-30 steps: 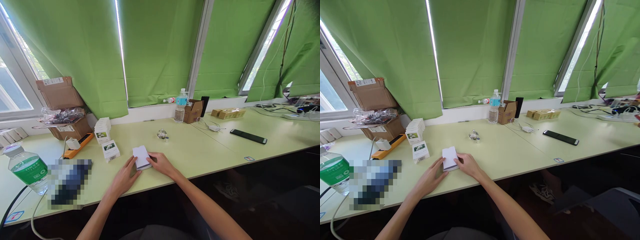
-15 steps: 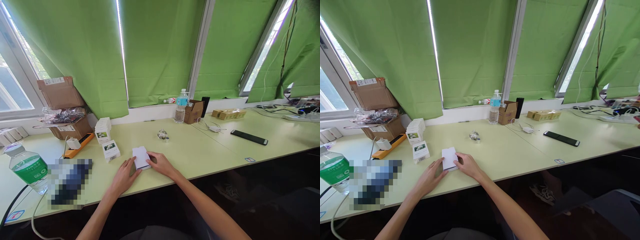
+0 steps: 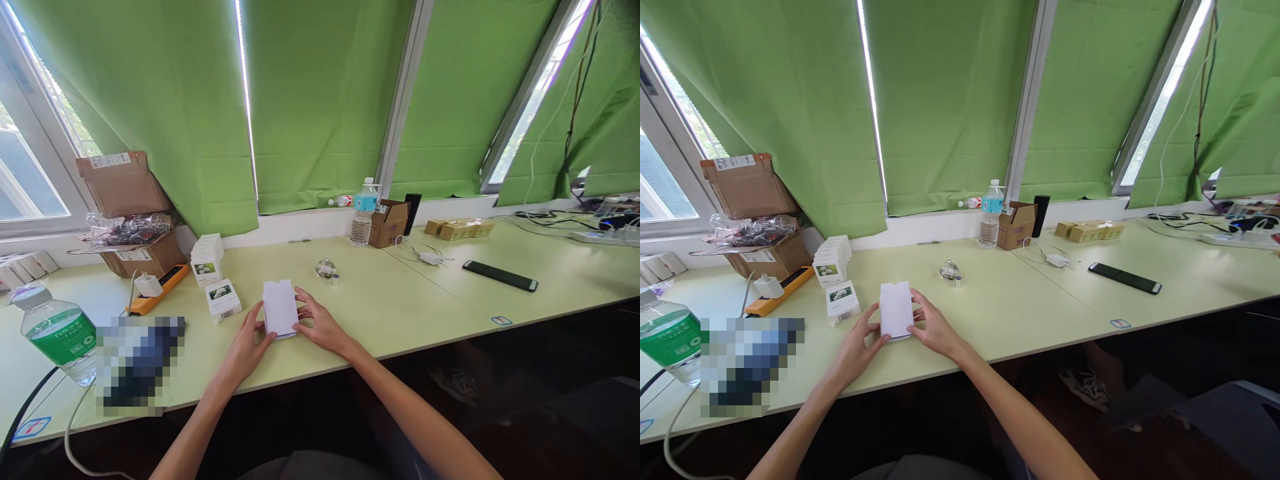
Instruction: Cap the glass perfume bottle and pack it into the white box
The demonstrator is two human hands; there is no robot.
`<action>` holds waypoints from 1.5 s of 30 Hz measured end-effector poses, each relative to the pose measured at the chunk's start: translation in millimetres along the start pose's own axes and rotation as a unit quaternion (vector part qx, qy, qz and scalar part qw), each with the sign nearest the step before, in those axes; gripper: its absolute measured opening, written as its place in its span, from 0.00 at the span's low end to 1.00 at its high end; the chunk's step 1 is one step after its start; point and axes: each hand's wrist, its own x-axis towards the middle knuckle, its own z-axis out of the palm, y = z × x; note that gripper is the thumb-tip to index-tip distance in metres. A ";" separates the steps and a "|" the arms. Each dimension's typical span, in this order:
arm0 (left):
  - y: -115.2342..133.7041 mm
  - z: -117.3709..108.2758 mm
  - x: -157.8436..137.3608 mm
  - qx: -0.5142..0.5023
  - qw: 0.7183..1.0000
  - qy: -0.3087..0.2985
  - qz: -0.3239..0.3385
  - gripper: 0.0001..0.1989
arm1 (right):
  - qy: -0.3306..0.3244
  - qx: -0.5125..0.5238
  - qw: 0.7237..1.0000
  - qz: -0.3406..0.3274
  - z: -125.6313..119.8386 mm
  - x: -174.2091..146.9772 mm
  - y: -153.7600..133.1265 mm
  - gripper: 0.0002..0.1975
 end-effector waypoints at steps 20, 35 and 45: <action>7.2 -3.0 0.7 -0.032 0.999 -0.027 0.016 0.24 | -0.048 -0.058 0.997 0.024 -3.1 1.0 -3.7 0.19; 1.9 -0.3 -5.7 0.120 0.991 -0.049 0.028 0.23 | 0.084 -0.157 0.980 0.087 -49.5 10.3 18.8 0.15; 0.8 0.8 -4.1 0.140 0.989 -0.033 0.044 0.20 | 0.117 -0.219 0.960 0.131 -72.2 10.8 36.5 0.15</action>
